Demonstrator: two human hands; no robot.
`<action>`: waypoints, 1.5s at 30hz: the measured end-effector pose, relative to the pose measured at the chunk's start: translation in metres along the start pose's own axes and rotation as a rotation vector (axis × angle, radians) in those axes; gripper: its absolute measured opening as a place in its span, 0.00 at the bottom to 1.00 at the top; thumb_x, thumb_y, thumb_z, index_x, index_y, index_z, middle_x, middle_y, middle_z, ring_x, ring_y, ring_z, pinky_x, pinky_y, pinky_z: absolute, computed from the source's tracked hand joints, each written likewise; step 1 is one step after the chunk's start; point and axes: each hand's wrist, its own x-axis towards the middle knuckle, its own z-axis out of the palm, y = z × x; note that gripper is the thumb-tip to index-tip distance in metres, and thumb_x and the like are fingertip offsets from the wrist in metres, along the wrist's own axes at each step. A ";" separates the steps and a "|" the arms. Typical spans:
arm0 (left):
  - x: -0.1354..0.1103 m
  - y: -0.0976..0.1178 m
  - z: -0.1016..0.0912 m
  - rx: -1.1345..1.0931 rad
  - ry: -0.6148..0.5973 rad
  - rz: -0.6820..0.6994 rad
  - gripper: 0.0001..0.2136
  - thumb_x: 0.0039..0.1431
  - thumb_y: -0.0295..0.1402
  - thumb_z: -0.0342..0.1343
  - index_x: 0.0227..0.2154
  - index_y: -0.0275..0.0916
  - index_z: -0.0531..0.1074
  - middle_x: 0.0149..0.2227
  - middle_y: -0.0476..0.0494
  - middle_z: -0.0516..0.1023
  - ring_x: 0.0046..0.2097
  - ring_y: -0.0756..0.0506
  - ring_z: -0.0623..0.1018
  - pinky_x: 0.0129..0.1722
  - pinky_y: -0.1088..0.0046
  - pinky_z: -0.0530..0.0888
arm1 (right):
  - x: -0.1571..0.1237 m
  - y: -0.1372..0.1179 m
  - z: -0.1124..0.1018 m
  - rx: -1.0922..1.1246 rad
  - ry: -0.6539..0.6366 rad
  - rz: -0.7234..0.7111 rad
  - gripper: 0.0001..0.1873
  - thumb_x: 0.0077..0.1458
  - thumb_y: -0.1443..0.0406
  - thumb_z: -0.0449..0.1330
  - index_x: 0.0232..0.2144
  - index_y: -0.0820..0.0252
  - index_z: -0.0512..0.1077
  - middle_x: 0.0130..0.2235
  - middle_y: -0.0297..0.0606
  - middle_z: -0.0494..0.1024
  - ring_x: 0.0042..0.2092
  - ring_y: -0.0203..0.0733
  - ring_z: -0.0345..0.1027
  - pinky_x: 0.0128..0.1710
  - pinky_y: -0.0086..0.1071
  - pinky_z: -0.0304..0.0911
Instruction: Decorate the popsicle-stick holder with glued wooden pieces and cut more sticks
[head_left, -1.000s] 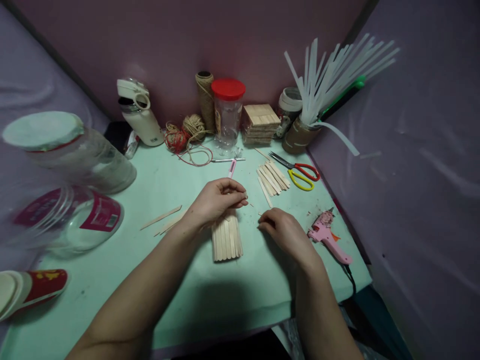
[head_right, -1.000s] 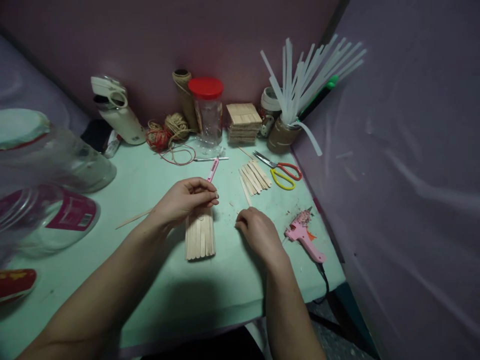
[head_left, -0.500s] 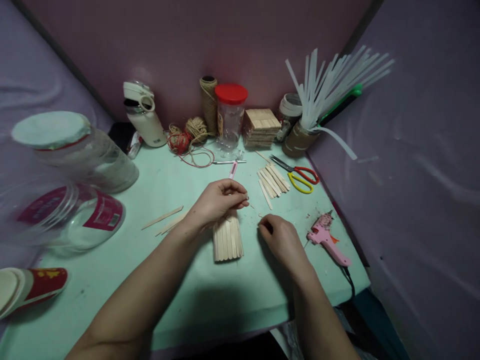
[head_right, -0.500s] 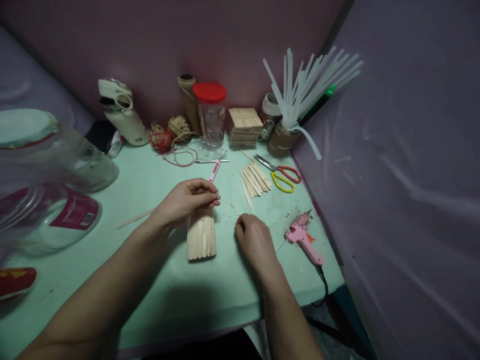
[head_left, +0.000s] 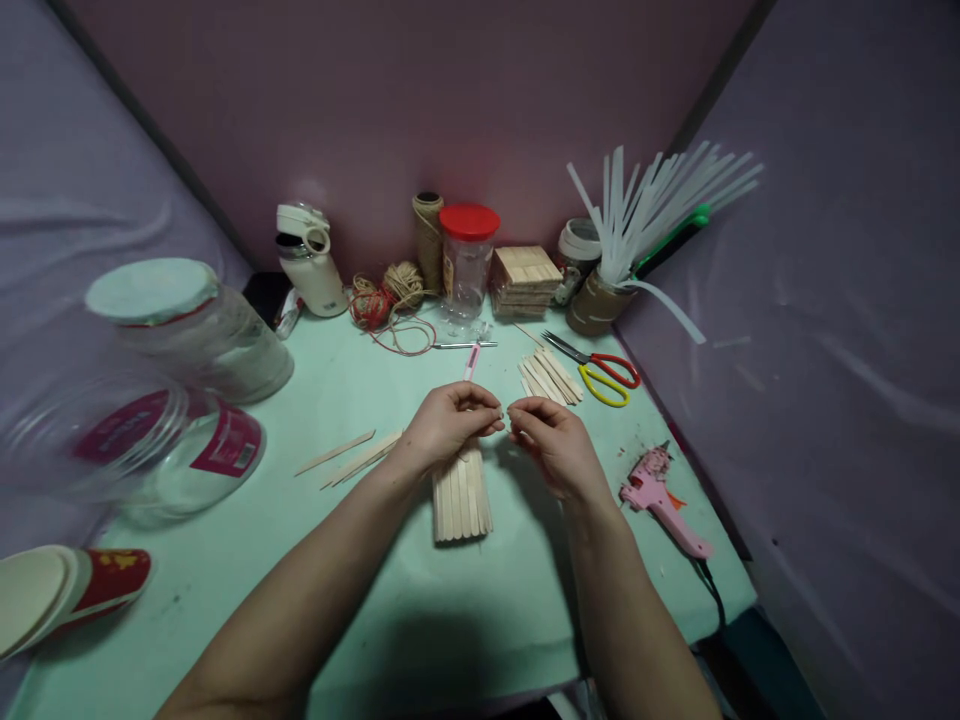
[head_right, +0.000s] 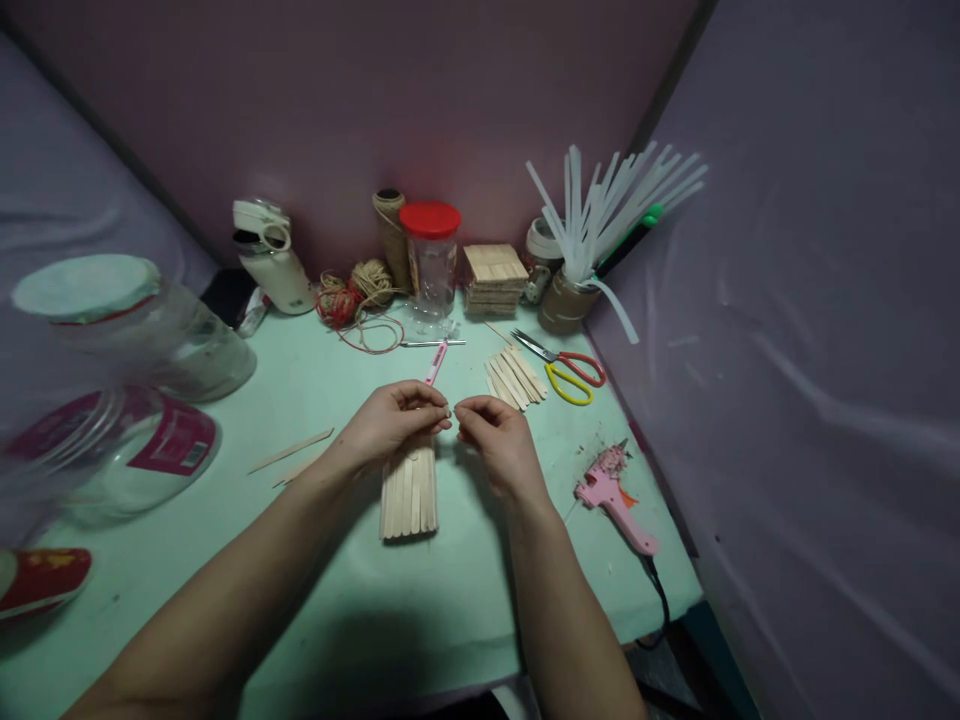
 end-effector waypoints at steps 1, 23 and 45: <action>0.000 0.000 0.001 0.005 0.006 0.003 0.06 0.43 0.24 0.65 0.26 0.33 0.73 0.23 0.48 0.76 0.28 0.51 0.78 0.31 0.77 0.73 | 0.000 0.000 0.000 0.006 0.000 0.008 0.11 0.37 0.60 0.70 0.25 0.59 0.75 0.24 0.30 0.73 0.26 0.32 0.64 0.28 0.28 0.63; -0.001 -0.001 0.002 0.148 -0.006 0.049 0.05 0.44 0.22 0.61 0.26 0.33 0.73 0.25 0.48 0.76 0.29 0.52 0.76 0.32 0.76 0.72 | 0.002 0.006 0.001 -0.002 -0.017 0.008 0.11 0.40 0.60 0.69 0.25 0.61 0.76 0.22 0.31 0.72 0.24 0.32 0.61 0.26 0.27 0.58; -0.001 -0.006 0.000 0.206 -0.030 0.105 0.13 0.43 0.22 0.58 0.35 0.35 0.69 0.27 0.49 0.76 0.31 0.50 0.76 0.34 0.74 0.70 | -0.002 0.006 0.009 0.012 0.059 -0.014 0.10 0.40 0.61 0.67 0.24 0.61 0.74 0.20 0.29 0.70 0.22 0.31 0.58 0.24 0.28 0.53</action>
